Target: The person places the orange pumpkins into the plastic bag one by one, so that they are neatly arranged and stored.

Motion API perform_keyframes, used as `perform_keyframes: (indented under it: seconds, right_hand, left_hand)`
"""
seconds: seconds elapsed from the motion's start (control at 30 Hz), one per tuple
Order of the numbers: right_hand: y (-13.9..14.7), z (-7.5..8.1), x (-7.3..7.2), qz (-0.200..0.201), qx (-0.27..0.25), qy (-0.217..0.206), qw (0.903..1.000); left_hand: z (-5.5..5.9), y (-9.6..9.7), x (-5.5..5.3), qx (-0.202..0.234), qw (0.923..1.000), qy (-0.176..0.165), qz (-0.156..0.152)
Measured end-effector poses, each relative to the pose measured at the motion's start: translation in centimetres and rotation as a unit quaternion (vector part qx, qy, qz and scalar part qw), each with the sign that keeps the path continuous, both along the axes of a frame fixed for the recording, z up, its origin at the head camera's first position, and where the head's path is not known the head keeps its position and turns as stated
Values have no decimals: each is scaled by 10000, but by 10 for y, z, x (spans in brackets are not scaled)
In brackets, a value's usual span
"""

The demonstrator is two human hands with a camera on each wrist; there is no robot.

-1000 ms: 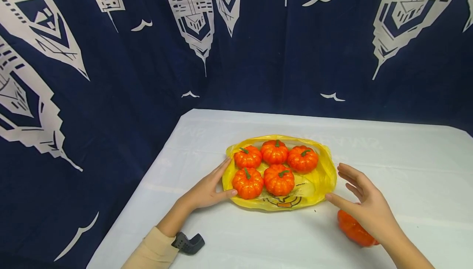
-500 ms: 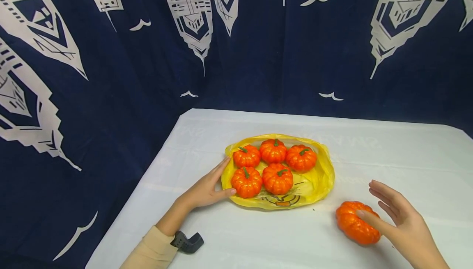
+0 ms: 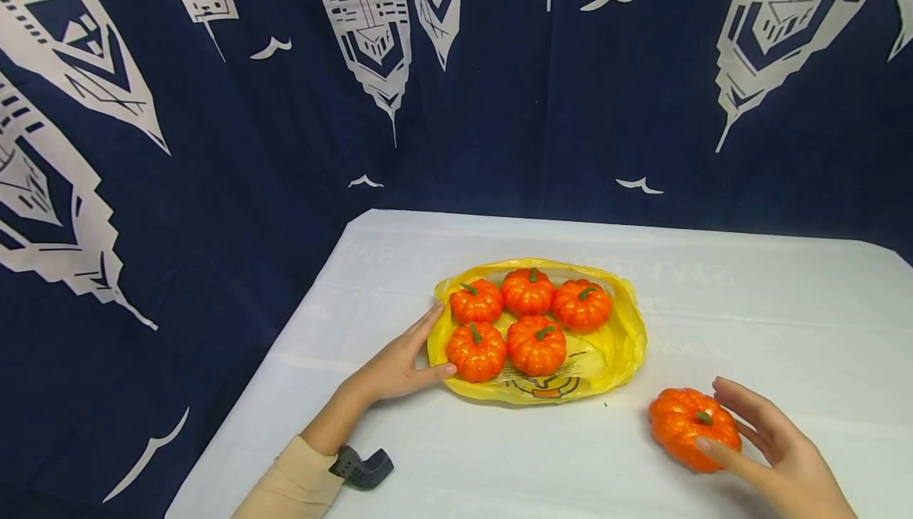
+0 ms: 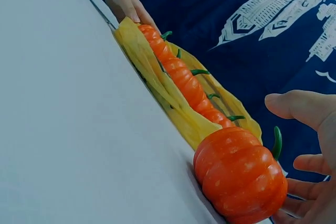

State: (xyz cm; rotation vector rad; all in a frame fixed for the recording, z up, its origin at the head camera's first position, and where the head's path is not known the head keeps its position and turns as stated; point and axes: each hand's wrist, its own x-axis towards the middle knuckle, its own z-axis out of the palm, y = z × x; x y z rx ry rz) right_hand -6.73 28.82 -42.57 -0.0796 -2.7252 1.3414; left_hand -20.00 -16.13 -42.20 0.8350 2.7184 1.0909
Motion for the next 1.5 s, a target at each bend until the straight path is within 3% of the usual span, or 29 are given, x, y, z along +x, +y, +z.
perform_keyframes:
  seconds: [0.17,0.4,0.6,1.03,1.5]
  right_hand:
    - [1,-1,-2,25,59,-301,9995]
    - [4,2,-5,287,-149,-1105,9934]
    - [4,0,-5,326,-214,-1419,9891]
    - [8,-12,-6,403,111,-1159,9924]
    - [6,-5,-8,339,123,-1301,9908]
  left_hand:
    - [0,0,0,35,10000,27,-19]
    - [1,1,0,15,10000,26,-19]
    - [2,1,1,-9,10000,-23,28]
    - [1,0,2,-31,10000,-47,55]
    - [0,0,1,-10,10000,-55,12]
